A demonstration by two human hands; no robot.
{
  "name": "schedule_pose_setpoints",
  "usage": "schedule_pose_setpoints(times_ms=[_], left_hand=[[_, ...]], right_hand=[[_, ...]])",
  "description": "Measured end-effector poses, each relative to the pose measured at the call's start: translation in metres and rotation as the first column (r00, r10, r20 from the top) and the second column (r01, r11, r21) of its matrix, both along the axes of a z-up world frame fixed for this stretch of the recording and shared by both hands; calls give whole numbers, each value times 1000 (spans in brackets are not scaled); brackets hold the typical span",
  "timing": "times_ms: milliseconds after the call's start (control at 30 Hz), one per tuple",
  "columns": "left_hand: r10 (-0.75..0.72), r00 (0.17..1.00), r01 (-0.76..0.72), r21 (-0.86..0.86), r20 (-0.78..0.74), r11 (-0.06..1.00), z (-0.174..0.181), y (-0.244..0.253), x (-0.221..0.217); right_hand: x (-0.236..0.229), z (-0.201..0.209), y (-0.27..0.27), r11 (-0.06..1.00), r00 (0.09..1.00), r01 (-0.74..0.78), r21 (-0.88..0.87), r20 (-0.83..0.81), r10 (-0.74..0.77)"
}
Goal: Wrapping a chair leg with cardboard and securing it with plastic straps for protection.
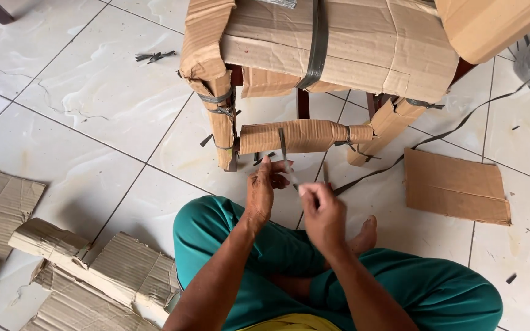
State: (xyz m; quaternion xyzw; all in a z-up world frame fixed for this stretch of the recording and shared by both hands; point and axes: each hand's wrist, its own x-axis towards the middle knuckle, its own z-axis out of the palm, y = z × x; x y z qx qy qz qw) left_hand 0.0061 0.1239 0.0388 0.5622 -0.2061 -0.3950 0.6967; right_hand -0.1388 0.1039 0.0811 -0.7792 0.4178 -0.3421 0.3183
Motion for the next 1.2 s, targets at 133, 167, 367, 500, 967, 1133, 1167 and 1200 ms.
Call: schedule_pose_setpoints(times_ms=[133, 167, 367, 500, 967, 1133, 1167, 1200], left_hand=[[95, 960, -70, 103, -264, 992, -44, -9, 3], [142, 943, -88, 184, -300, 979, -59, -14, 7], [216, 944, -139, 295, -249, 945, -134, -30, 18], [269, 940, -203, 291, -210, 935, -144, -31, 18], [127, 992, -127, 178, 10, 976, -196, -89, 60], [20, 993, -23, 19, 115, 1000, -164, -96, 73], [23, 997, -29, -97, -68, 995, -171, -95, 74], [21, 998, -27, -92, -67, 995, -166, -92, 74]], right_hand=[[22, 22, -40, 987, 988, 154, -52, -12, -155], [32, 29, -51, 984, 984, 176, -11, 5, -175], [89, 39, -135, 997, 912, 66, 45, -408, -42], [113, 48, -164, 1000, 857, -3, 15, -516, 10], [143, -31, -196, 909, 998, 41, 416, -59, -18], [138, -33, -192, 881, 998, 32, 472, -63, -2], [137, -34, -190, 862, 998, 22, 506, -58, 8], [138, -31, -186, 860, 998, 24, 510, -57, 6]])
